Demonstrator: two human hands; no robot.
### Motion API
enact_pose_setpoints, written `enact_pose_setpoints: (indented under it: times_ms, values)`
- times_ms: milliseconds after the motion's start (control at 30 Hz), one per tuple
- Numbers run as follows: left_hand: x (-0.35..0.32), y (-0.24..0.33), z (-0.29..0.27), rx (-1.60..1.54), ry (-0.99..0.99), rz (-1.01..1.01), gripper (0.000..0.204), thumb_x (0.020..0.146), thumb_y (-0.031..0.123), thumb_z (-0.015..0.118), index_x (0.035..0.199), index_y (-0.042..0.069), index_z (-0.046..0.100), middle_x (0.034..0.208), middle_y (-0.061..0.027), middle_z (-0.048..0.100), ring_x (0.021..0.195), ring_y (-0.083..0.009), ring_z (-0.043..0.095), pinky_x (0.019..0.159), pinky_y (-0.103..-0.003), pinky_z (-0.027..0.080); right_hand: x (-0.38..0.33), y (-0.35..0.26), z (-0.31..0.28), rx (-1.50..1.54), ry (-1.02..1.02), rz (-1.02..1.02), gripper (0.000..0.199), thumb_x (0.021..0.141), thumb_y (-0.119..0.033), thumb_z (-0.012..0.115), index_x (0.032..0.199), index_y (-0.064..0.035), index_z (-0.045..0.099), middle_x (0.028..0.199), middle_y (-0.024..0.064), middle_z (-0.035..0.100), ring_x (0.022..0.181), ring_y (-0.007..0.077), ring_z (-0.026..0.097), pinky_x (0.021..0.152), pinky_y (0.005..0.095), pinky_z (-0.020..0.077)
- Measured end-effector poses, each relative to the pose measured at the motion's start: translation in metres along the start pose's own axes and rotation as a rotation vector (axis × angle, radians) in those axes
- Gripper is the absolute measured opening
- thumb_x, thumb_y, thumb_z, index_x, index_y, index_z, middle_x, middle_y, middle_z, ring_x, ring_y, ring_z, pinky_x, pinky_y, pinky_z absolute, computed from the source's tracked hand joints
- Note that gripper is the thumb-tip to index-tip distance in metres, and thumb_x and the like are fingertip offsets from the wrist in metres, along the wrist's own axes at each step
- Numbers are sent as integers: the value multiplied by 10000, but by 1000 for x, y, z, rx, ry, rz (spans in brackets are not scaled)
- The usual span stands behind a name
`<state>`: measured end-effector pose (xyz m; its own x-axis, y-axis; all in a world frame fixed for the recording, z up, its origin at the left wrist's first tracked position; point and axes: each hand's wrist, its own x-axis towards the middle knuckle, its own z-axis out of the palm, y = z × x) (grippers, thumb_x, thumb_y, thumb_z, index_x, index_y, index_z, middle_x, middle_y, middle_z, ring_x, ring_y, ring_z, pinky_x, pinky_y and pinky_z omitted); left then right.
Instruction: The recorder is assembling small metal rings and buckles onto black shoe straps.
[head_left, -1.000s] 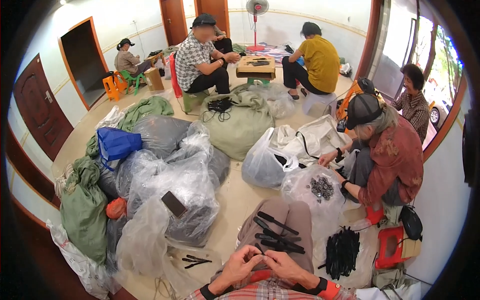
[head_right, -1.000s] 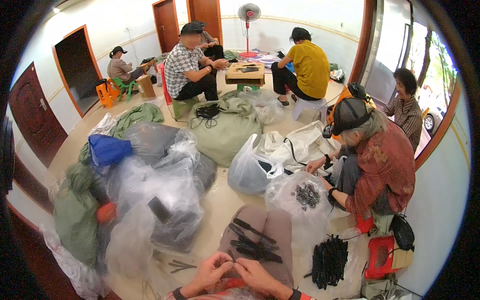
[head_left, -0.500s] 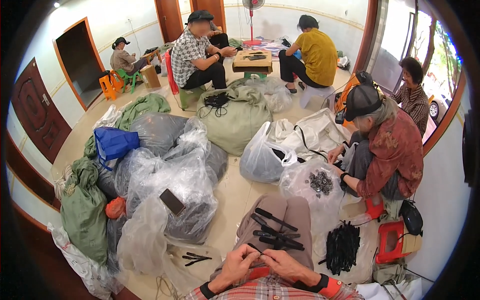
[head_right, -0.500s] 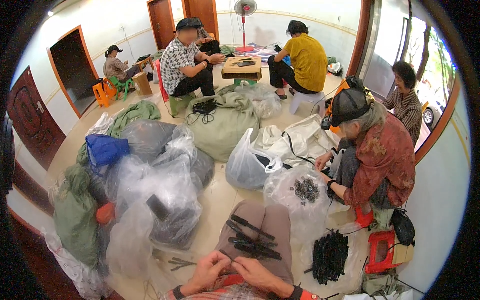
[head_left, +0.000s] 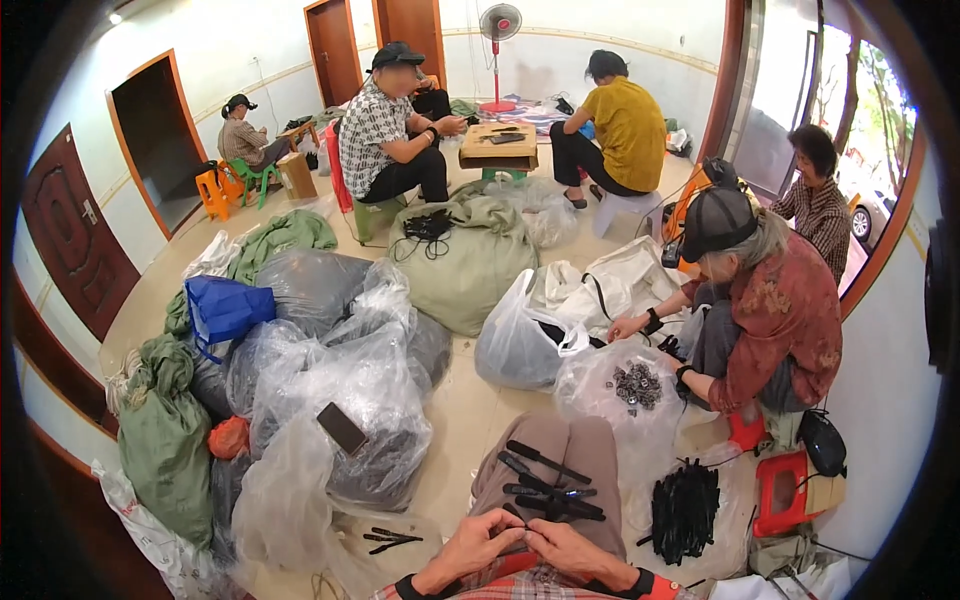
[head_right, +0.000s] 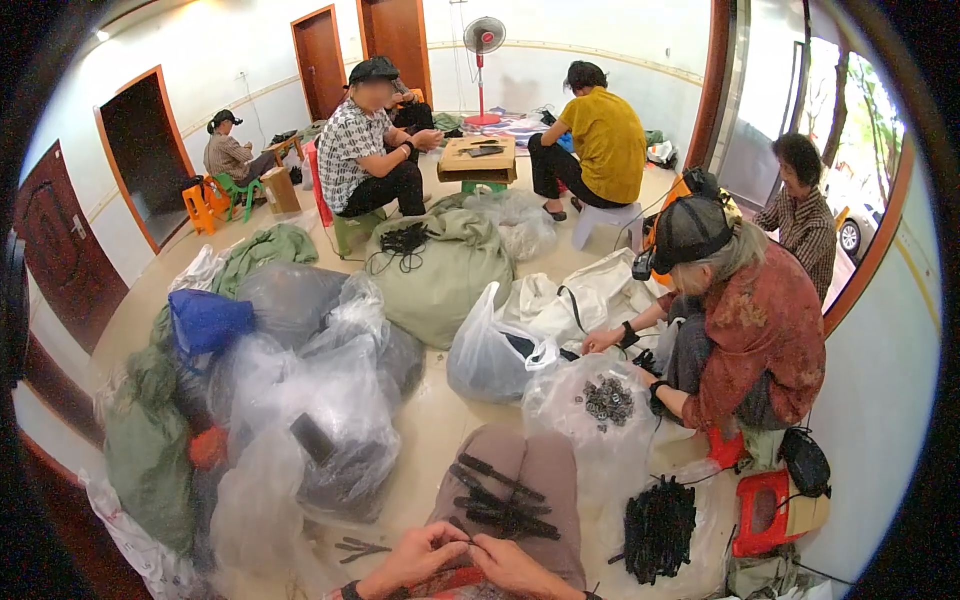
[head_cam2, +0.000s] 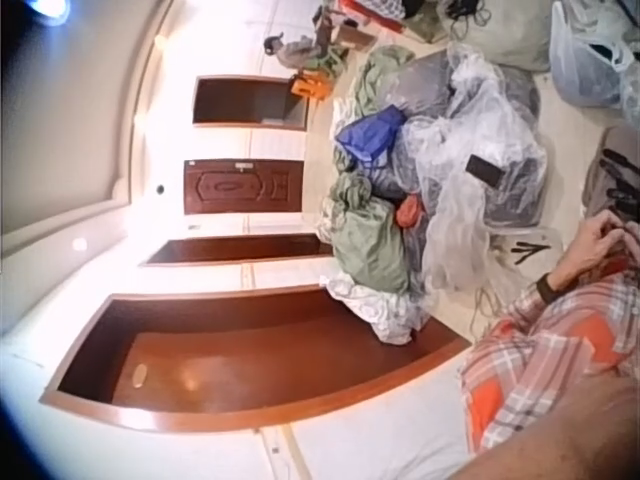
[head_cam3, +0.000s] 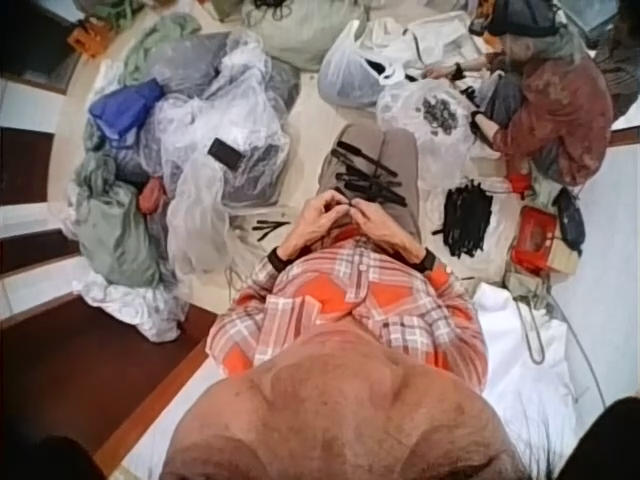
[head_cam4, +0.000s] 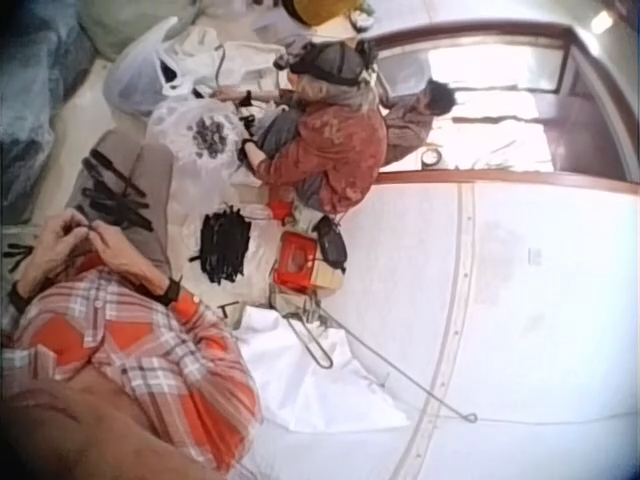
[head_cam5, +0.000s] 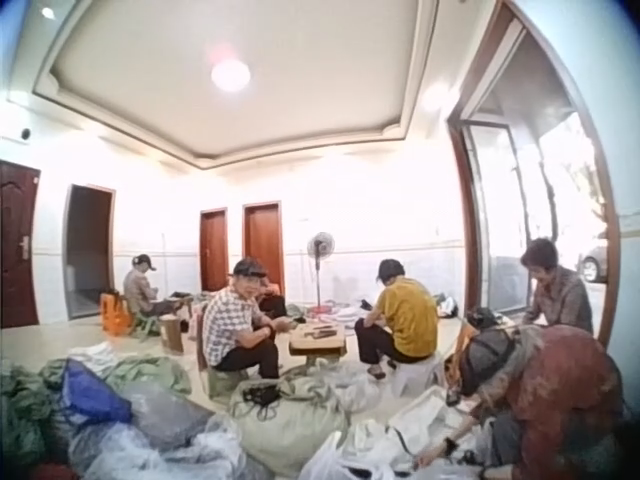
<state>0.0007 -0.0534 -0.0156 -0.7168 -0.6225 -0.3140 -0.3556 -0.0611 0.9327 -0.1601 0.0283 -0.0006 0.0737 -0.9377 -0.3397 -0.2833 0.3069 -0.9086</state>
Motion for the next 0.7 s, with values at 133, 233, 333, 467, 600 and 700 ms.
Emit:
enact_pose_setpoints:
  times_ms: [133,233,333,467,600,700]
  values:
    - [0,-4,-1,-20,-13,13,193,833,164,589,946,7,587,732,-3,590,670,-52,521,605,-212,437,0,3,3,-58,-19,31,243,907,-218,416,877,15,478,718,124,554,650,213,538,592,336,428]
    - [2,-16,-1,-66,-57,-41,180,842,162,580,930,5,588,760,-2,595,692,-58,528,630,-213,441,2,7,3,-103,-41,26,245,906,-220,413,893,16,478,728,147,574,664,255,569,599,356,438]
    - [1,-27,3,-171,-81,-82,171,848,159,575,907,-2,588,783,-2,598,713,-65,533,651,-215,444,1,2,2,-147,-86,23,248,905,-223,410,905,17,471,733,166,583,679,295,583,607,373,445]
    - [1,-22,4,-307,-70,-155,205,853,203,574,904,4,578,691,-3,558,622,-61,493,544,-207,405,1,5,5,-247,-78,2,243,905,-215,399,903,22,454,753,188,586,719,345,585,625,406,446]
    - [1,-24,3,-295,-102,-247,194,846,201,584,911,18,574,706,1,555,613,-60,486,541,-195,397,2,11,7,-250,-102,0,242,906,-212,395,887,23,451,762,198,585,744,368,577,639,423,443]
    - [1,-28,6,-295,-104,-179,175,840,165,579,928,15,573,770,-31,562,671,-77,500,565,-207,406,0,3,7,-230,-105,23,239,903,-209,404,877,25,446,773,213,578,756,380,569,644,425,440]
